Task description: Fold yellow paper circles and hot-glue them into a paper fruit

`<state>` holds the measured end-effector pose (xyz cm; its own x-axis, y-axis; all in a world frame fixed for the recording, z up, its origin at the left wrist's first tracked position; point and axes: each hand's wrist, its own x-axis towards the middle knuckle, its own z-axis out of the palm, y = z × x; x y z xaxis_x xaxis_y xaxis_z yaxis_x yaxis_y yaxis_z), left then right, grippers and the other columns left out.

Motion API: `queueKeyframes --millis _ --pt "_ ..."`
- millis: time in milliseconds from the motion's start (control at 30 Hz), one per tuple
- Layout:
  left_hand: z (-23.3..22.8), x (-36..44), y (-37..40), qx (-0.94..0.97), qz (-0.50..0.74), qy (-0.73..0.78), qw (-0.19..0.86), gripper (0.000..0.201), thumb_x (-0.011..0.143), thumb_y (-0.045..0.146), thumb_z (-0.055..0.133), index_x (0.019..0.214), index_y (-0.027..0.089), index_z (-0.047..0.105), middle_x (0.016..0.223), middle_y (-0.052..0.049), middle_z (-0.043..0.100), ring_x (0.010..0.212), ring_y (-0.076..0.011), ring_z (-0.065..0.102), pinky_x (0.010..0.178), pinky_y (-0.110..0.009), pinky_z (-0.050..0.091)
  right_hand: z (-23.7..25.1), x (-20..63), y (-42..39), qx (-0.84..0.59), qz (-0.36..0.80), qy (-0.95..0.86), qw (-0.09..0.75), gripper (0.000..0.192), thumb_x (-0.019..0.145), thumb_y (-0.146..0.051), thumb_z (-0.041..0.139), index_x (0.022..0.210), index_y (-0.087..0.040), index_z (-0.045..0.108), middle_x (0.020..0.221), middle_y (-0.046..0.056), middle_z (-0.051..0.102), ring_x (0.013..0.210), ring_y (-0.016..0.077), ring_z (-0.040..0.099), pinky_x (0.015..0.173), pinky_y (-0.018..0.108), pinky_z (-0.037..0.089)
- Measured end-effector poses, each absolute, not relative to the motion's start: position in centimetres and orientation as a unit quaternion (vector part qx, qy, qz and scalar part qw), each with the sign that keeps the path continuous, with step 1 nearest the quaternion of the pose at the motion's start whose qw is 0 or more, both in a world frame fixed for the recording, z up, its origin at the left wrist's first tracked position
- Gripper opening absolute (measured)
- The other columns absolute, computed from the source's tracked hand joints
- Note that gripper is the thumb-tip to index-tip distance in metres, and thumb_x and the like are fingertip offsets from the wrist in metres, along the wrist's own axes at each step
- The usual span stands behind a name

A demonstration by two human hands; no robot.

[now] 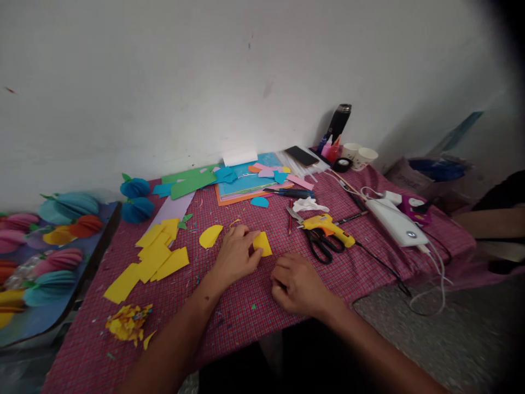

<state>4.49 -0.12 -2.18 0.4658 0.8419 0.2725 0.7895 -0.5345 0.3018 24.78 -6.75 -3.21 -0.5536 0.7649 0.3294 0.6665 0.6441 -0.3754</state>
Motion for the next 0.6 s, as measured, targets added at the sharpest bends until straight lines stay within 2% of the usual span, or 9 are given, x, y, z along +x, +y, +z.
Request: queueKeyframes --millis 167,367,600 --pt "-1.76 4.64 -0.43 0.844 0.193 0.497 0.053 0.032 0.086 0.037 0.063 0.115 0.021 0.065 0.109 -0.010 0.057 0.105 -0.0298 0.053 0.094 -0.047 0.044 -3.08 24.75 -6.73 -0.421 0.101 -0.866 0.249 0.011 0.077 -0.015 0.054 0.069 -0.019 0.059 0.071 0.003 0.060 0.072 0.0175 0.051 0.072 0.033 0.037" --pt "-1.71 4.84 -0.63 0.844 0.207 0.492 0.052 0.025 0.084 0.031 0.065 0.108 0.022 0.067 0.110 -0.009 0.057 0.107 -0.0292 0.052 0.096 -0.046 0.043 -2.86 24.68 -6.74 -0.426 0.097 -0.865 0.245 0.011 0.078 -0.015 0.054 0.069 -0.019 0.059 0.071 0.002 0.060 0.071 0.0170 0.051 0.071 0.033 0.036" --pt "-2.54 4.86 -0.04 0.825 0.251 0.499 0.084 0.006 0.085 0.025 0.062 0.087 0.021 0.065 0.096 -0.006 0.058 0.097 -0.0245 0.055 0.089 -0.042 0.045 -3.01 24.69 -6.78 -0.433 0.094 -0.861 0.250 0.011 0.078 -0.015 0.055 0.069 -0.019 0.058 0.071 0.002 0.059 0.072 0.0172 0.051 0.070 0.032 0.036"
